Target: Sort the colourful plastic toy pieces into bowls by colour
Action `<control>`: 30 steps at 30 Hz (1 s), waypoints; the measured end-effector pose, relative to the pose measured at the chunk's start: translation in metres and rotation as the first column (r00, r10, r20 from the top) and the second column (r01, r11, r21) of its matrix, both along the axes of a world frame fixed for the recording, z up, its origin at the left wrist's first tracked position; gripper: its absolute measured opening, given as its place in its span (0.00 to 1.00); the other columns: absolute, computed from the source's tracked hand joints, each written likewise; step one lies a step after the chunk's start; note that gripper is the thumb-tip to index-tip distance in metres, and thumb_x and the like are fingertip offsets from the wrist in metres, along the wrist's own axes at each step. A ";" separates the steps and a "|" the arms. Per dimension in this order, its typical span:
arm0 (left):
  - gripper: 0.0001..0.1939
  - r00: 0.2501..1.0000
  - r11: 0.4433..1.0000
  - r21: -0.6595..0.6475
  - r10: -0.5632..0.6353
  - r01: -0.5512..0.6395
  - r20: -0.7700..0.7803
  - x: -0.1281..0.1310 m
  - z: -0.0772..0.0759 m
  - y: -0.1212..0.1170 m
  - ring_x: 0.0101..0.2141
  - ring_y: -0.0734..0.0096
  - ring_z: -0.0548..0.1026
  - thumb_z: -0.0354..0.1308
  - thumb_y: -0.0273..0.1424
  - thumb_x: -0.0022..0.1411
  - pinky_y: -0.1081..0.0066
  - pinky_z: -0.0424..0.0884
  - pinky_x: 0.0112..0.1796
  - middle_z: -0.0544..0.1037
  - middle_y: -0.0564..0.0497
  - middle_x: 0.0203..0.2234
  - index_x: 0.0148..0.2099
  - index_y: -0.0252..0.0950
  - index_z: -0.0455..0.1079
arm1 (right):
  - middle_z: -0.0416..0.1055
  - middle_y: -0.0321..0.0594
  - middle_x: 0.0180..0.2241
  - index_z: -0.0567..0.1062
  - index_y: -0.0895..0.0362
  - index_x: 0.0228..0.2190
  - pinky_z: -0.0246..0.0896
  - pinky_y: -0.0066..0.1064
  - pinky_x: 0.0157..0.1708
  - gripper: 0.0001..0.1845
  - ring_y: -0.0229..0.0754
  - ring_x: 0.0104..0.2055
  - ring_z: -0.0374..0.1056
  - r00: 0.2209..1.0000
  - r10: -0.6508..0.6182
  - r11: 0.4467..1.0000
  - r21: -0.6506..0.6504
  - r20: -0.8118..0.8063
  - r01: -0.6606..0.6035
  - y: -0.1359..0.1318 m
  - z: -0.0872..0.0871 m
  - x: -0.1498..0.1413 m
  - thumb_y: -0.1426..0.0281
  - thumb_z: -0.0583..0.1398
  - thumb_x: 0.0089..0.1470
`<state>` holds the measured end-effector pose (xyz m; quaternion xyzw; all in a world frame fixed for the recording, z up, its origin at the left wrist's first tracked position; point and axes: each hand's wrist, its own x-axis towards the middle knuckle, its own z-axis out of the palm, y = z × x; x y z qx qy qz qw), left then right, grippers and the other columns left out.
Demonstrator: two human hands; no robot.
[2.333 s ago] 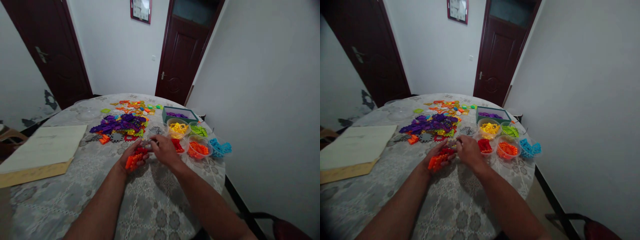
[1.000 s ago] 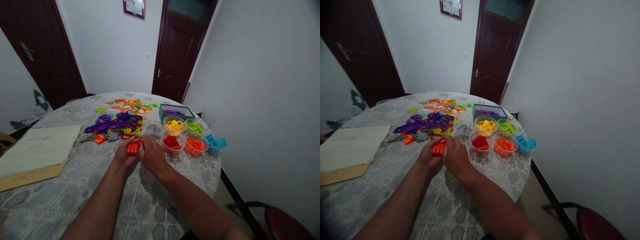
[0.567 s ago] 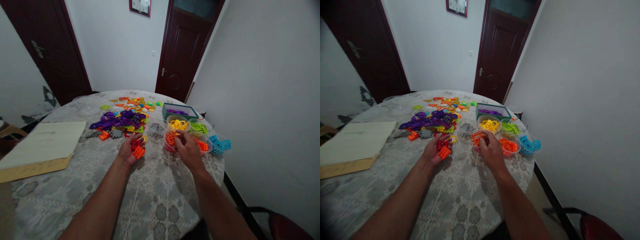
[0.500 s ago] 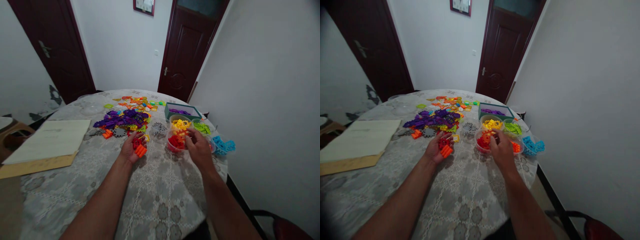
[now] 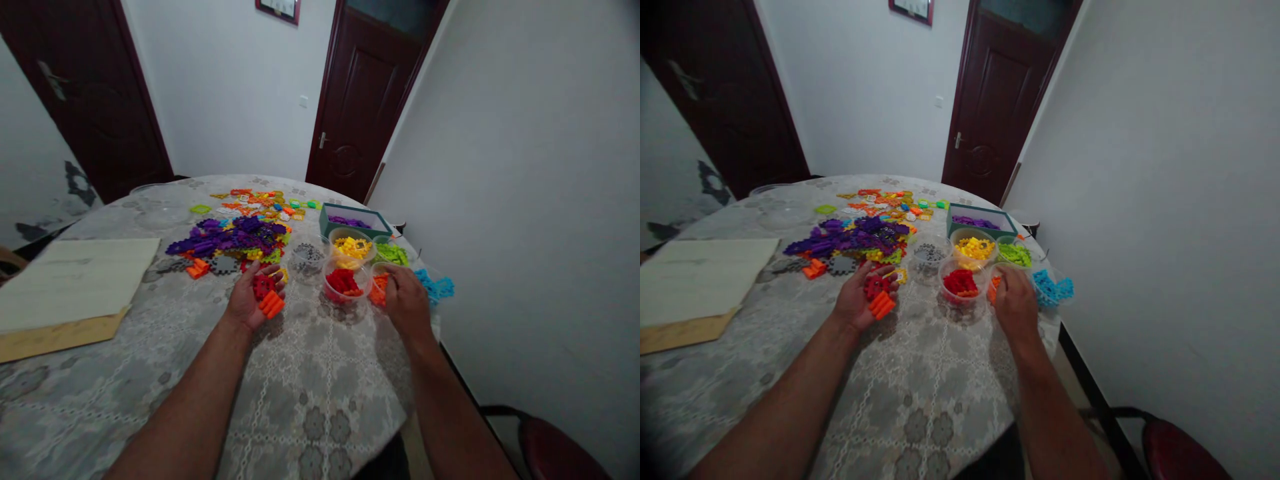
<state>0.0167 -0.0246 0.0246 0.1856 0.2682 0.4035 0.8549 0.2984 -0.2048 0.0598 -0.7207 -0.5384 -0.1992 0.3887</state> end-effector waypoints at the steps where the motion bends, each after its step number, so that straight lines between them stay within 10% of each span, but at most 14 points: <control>1: 0.20 1.000 1.000 0.002 -0.002 0.002 -0.005 0.000 0.000 0.000 0.25 0.65 0.79 0.52 0.41 0.75 0.67 0.77 0.24 0.81 0.42 0.31 0.45 0.30 0.76 | 0.80 0.50 0.48 0.80 0.55 0.49 0.70 0.49 0.59 0.18 0.51 0.52 0.75 0.996 0.085 0.996 -0.005 -0.030 -0.085 -0.001 0.001 -0.018 0.73 0.53 0.65; 6: 0.20 0.999 0.998 0.044 -0.035 0.036 -0.012 0.001 0.000 -0.001 0.26 0.63 0.80 0.52 0.42 0.75 0.66 0.78 0.25 0.81 0.41 0.32 0.46 0.30 0.76 | 0.75 0.48 0.58 0.76 0.53 0.56 0.73 0.42 0.57 0.19 0.47 0.58 0.73 0.855 0.509 0.830 -0.203 -0.104 -0.519 0.001 0.001 -0.110 0.76 0.56 0.67; 11: 0.22 0.997 0.999 0.036 -0.005 0.007 -0.076 0.004 0.007 -0.005 0.27 0.64 0.81 0.49 0.41 0.77 0.67 0.79 0.29 0.82 0.39 0.31 0.44 0.28 0.77 | 0.60 0.51 0.71 0.65 0.50 0.67 0.79 0.41 0.44 0.29 0.52 0.56 0.75 0.835 0.550 0.736 -0.462 -0.018 -0.495 0.024 -0.002 -0.158 0.75 0.57 0.68; 23: 0.25 0.993 0.993 0.018 -0.120 0.120 -0.007 0.001 0.001 -0.007 0.27 0.59 0.82 0.48 0.43 0.76 0.62 0.81 0.31 0.82 0.37 0.32 0.46 0.28 0.77 | 0.71 0.47 0.58 0.74 0.52 0.55 0.75 0.34 0.37 0.18 0.46 0.46 0.76 0.841 0.536 0.754 -0.409 -0.069 -0.514 0.037 -0.006 -0.162 0.66 0.64 0.65; 30: 0.28 0.989 0.990 0.028 -0.136 0.135 0.053 -0.001 -0.005 -0.006 0.35 0.53 0.85 0.47 0.48 0.76 0.54 0.84 0.38 0.83 0.30 0.41 0.54 0.28 0.74 | 0.75 0.51 0.55 0.74 0.54 0.58 0.71 0.50 0.57 0.20 0.53 0.55 0.72 0.972 0.236 0.969 -0.069 -0.013 -0.236 0.004 0.016 -0.056 0.65 0.61 0.66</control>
